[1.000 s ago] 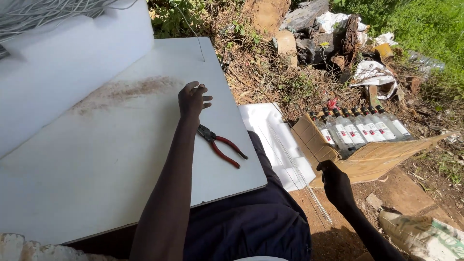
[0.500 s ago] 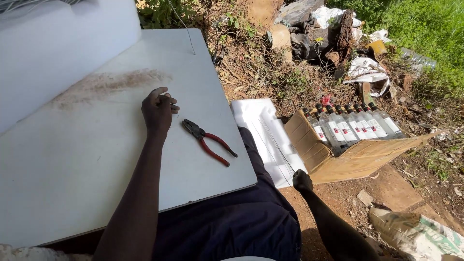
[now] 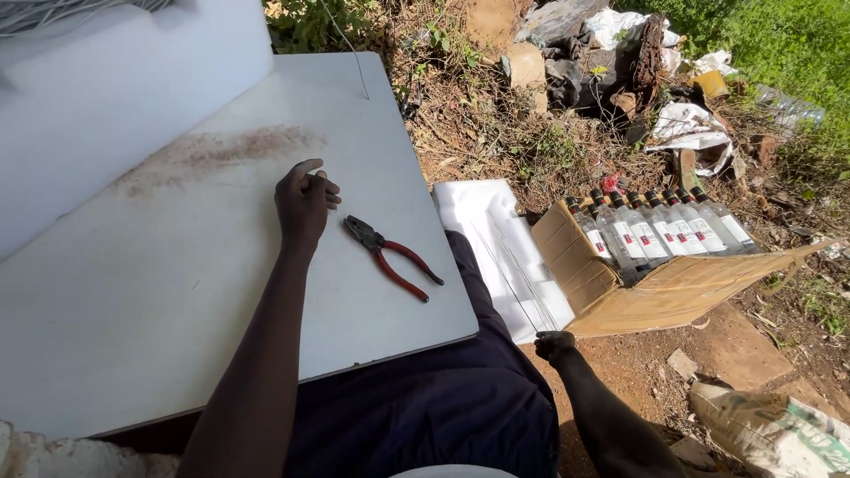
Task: Measuring and cutting individual wires from a bundle using pliers on a marked work surface.
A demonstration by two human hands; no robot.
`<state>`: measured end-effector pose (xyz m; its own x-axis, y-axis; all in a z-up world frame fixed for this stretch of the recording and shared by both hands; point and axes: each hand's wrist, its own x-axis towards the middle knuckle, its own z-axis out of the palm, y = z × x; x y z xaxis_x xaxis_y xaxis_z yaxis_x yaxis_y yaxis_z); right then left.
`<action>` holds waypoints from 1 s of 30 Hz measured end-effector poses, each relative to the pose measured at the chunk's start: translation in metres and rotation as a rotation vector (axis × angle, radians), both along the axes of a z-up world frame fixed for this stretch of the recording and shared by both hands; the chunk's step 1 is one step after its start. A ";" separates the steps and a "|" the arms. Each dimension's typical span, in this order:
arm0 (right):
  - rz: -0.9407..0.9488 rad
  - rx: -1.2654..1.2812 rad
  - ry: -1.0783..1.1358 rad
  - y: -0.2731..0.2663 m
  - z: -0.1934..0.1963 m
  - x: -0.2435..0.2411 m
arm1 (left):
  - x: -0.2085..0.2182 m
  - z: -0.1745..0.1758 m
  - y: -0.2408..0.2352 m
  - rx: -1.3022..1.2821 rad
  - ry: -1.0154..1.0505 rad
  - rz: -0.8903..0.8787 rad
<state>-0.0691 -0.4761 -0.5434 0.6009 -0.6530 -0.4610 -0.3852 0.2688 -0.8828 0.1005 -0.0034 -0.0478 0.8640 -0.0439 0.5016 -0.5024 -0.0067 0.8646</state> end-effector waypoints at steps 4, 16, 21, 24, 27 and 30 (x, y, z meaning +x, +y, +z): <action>-0.029 0.135 -0.089 0.015 0.007 -0.033 | -0.004 -0.001 0.000 0.047 -0.038 -0.048; -0.371 0.532 0.029 -0.009 0.047 0.004 | 0.002 0.001 -0.005 0.128 0.013 0.000; -0.293 0.565 0.166 -0.005 0.039 -0.011 | 0.004 -0.001 -0.005 0.154 0.011 0.005; -0.260 0.500 0.153 0.005 0.045 -0.006 | 0.006 -0.002 -0.006 0.155 0.010 0.009; -0.347 0.556 0.142 0.000 0.024 0.012 | 0.004 -0.002 -0.005 0.158 0.011 0.009; -0.418 0.648 0.131 -0.002 0.010 0.025 | 0.003 0.002 -0.007 0.157 0.023 0.017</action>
